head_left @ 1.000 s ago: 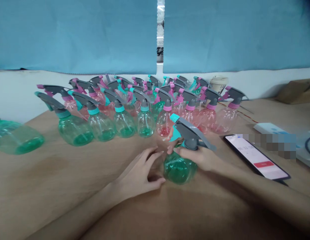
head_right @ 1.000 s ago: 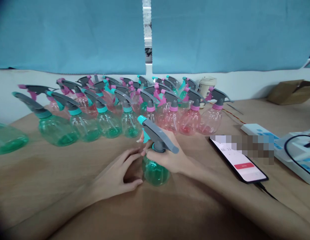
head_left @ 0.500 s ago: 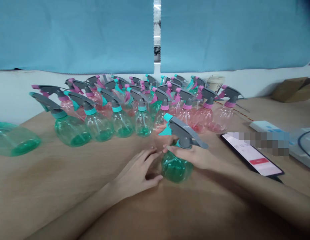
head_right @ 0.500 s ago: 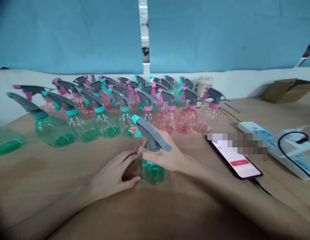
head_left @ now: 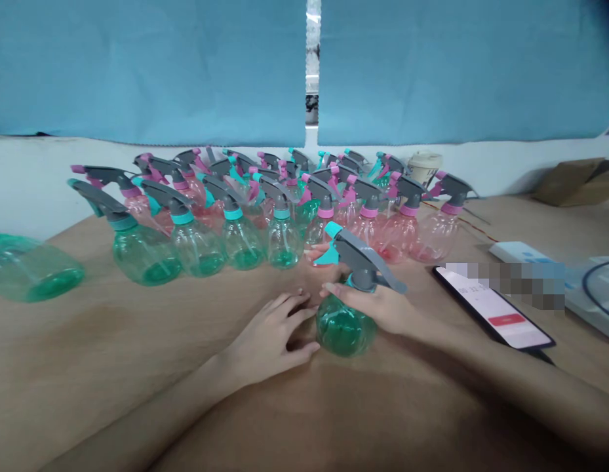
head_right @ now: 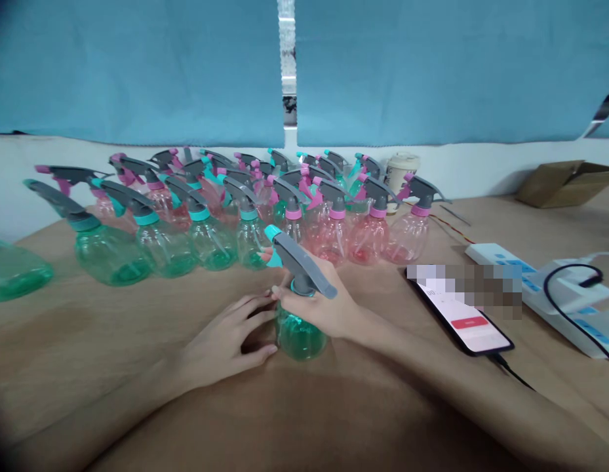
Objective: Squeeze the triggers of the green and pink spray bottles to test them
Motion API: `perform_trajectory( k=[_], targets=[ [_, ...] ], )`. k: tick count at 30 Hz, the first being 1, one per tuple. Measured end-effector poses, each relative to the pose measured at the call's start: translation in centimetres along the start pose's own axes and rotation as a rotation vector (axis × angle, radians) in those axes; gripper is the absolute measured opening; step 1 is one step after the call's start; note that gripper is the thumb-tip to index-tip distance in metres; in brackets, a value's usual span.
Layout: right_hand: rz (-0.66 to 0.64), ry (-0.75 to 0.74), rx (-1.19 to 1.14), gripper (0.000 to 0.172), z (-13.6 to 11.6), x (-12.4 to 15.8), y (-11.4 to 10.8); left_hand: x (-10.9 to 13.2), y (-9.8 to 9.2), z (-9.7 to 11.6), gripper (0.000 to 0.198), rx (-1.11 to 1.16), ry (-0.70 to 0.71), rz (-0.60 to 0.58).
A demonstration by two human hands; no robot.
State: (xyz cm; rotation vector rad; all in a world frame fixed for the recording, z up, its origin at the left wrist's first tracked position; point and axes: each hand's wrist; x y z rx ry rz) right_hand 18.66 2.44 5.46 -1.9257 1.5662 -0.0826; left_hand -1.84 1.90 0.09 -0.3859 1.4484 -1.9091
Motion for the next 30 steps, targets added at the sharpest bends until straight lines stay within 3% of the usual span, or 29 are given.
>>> perform_trajectory(
  k=[13, 21, 30],
  targets=[
    [-0.045, 0.038, -0.058, 0.010, 0.10, 0.17, 0.00, 0.04, 0.01, 0.03, 0.049, 0.009, 0.004, -0.001],
    [-0.204, -0.009, -0.134, 0.006, 0.02, -0.26, -0.67, 0.13, 0.15, -0.04, 0.052, -0.017, 0.010, 0.011],
    [-0.148, -0.015, -0.105, 0.008, 0.18, -0.06, -0.45, 0.05, 0.21, -0.05, 0.050, -0.013, 0.028, 0.024]
  ],
)
Point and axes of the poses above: each hand's wrist, its own x-axis away from the middle knuckle, its own y-axis out of the palm, z = x × y, and after that the axes turned 5 degrees about x, right-handed
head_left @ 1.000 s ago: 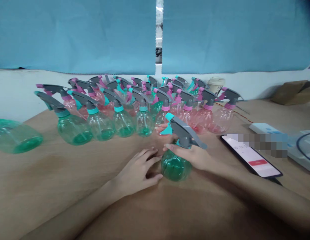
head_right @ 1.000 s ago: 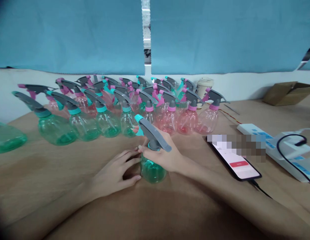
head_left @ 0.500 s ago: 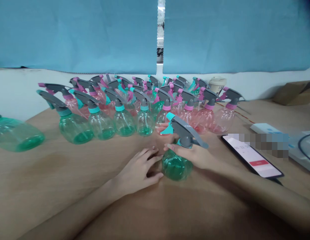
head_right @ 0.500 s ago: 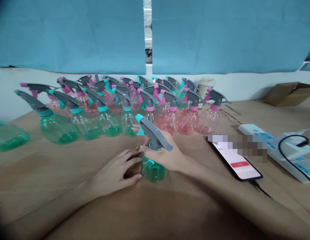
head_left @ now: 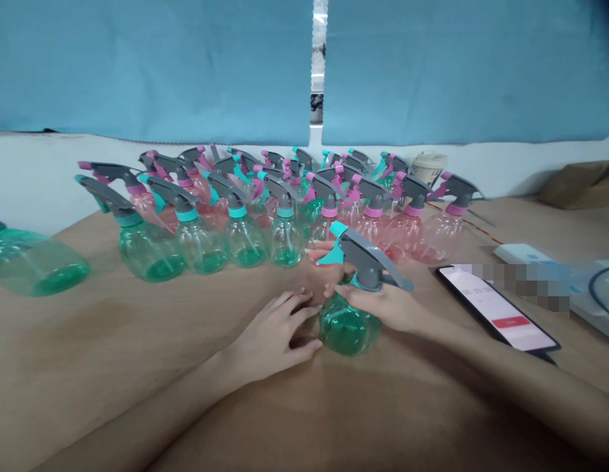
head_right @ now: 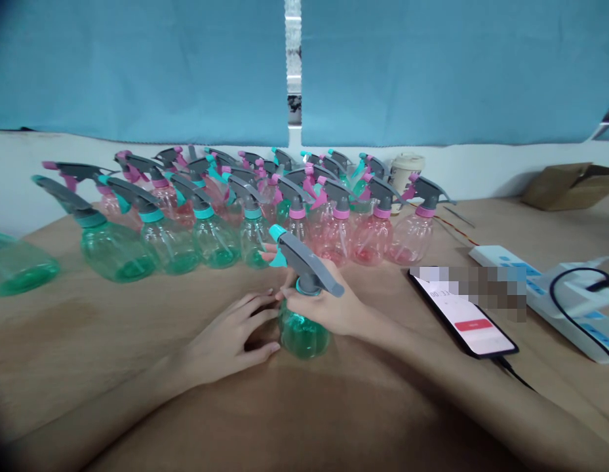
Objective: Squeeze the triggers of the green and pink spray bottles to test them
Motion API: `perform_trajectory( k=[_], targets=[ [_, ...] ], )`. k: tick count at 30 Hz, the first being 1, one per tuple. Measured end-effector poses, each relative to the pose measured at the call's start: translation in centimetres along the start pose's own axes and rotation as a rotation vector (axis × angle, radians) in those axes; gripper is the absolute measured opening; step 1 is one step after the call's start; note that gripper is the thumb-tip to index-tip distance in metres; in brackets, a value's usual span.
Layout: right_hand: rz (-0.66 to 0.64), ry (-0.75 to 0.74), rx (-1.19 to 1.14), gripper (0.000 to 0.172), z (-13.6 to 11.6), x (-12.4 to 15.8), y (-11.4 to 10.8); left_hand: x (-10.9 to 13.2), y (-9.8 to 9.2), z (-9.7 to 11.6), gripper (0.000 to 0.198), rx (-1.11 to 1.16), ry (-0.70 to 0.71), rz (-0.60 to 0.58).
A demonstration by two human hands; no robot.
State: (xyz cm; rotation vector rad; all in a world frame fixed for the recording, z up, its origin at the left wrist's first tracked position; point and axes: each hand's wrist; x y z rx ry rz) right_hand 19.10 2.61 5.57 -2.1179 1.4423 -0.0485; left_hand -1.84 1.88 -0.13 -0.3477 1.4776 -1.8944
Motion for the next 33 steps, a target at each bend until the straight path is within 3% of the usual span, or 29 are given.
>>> perform_trajectory(
  k=[9, 33],
  targets=[
    [0.038, 0.007, 0.018, 0.007, -0.05, -0.04, 0.09, -0.03, -0.02, 0.02, 0.049, 0.002, 0.006, -0.004],
    [-0.025, -0.042, -0.016, 0.011, 0.10, -0.12, -0.07, -0.06, -0.07, 0.01, 0.050, -0.007, 0.001, -0.006]
  ],
)
Point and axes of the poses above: each hand's wrist, its own x-axis away from the middle knuckle, its own y-axis out of the palm, z = x × y, and after that the axes turned 5 degrees about x, right-handed
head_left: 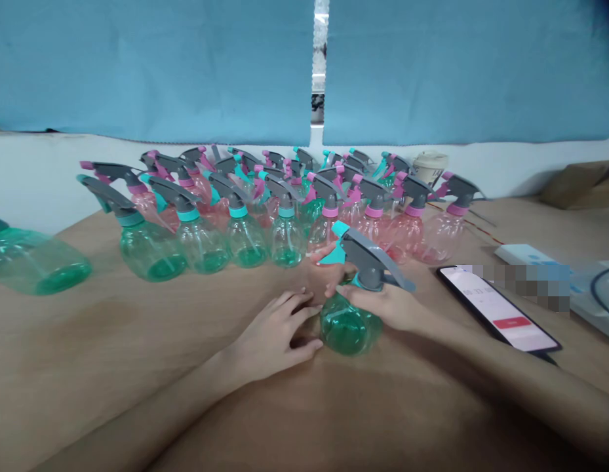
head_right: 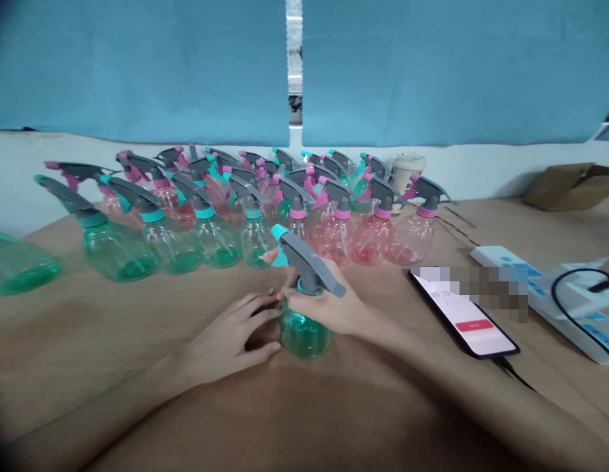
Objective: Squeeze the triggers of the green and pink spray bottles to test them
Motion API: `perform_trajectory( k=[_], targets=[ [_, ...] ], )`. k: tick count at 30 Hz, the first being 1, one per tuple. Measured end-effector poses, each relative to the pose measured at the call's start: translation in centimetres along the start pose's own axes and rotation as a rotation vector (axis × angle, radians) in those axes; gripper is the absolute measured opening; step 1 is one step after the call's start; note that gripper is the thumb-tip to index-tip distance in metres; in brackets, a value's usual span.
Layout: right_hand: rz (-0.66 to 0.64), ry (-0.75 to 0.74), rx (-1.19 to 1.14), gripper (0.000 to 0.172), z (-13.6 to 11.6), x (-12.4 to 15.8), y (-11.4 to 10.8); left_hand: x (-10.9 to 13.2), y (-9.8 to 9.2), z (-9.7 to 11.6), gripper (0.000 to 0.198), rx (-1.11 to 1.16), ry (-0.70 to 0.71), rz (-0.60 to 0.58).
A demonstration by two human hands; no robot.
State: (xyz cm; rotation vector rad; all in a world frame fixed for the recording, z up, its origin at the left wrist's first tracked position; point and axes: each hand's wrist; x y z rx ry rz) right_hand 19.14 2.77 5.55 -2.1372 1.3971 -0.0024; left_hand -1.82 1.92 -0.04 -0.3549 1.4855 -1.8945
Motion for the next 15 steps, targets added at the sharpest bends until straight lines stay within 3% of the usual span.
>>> perform_trajectory(
  k=[11, 15],
  targets=[
    [0.006, 0.014, -0.016, 0.025, -0.66, -0.05, -0.30, 0.08, -0.13, 0.18, 0.049, -0.009, 0.004, 0.006],
    [0.026, 0.017, -0.034, 0.023, -0.74, -0.02, -0.28, 0.09, -0.13, 0.06, 0.050, -0.012, -0.001, 0.004]
  ],
)
Point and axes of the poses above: each hand's wrist, its own x-axis away from the middle knuckle, its own y-axis out of the palm, z = x × y, and after that the axes turned 5 degrees about x, right-handed
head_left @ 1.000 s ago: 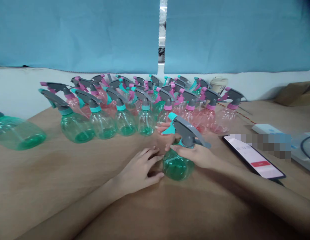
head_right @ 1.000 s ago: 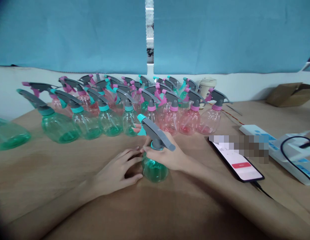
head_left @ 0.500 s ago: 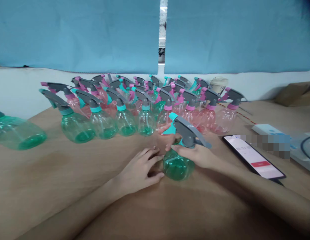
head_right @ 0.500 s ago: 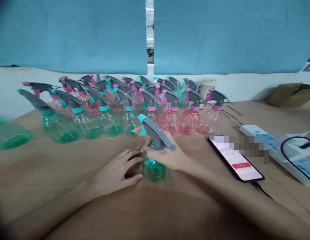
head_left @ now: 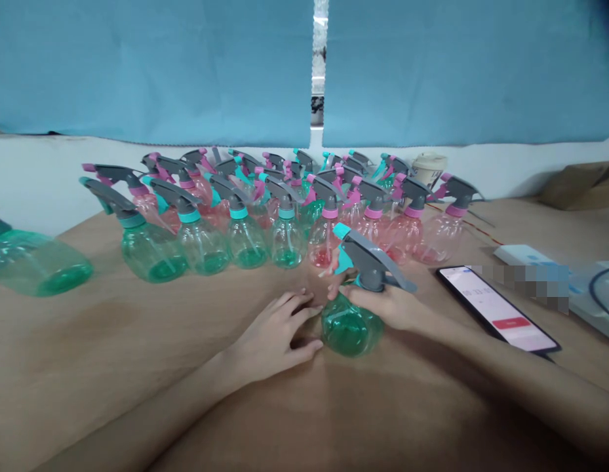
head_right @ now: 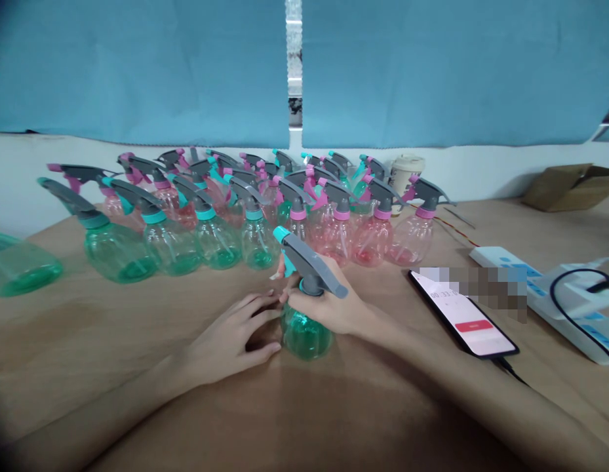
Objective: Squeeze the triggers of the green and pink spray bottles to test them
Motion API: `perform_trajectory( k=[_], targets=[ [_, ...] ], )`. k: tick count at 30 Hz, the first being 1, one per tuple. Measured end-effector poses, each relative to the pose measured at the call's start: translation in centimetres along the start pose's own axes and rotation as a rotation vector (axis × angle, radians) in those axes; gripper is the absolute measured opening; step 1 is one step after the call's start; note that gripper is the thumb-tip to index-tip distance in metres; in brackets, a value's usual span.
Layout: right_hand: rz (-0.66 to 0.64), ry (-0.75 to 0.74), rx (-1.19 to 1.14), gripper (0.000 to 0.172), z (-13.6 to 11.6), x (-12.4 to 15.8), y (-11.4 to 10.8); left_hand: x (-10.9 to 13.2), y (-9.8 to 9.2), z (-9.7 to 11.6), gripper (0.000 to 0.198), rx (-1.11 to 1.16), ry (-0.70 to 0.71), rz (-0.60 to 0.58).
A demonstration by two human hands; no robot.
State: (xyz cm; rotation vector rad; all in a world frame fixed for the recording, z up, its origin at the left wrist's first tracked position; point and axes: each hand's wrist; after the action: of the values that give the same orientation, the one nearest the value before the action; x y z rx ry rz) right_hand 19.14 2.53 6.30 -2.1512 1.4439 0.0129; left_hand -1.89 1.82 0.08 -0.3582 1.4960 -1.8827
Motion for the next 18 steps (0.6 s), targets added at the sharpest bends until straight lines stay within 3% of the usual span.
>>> perform_trajectory(
  k=[12, 18],
  targets=[
    [-0.050, -0.037, -0.020, 0.026, 0.43, 0.06, -0.18, -0.02, -0.09, 0.08, 0.051, 0.000, 0.000, -0.005],
    [-0.045, 0.007, 0.012, 0.007, 0.87, 0.11, 0.09, -0.14, -0.15, 0.16, 0.051, 0.014, -0.008, -0.018]
  ],
)
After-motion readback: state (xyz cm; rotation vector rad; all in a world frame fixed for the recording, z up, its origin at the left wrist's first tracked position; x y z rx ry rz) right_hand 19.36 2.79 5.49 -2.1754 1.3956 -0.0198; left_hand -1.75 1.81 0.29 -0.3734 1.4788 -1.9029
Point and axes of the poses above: each hand's wrist, its own x-axis away from the middle knuckle, its own y-axis out of the palm, z = x × y, and after that the axes turned 5 degrees about x, right-handed
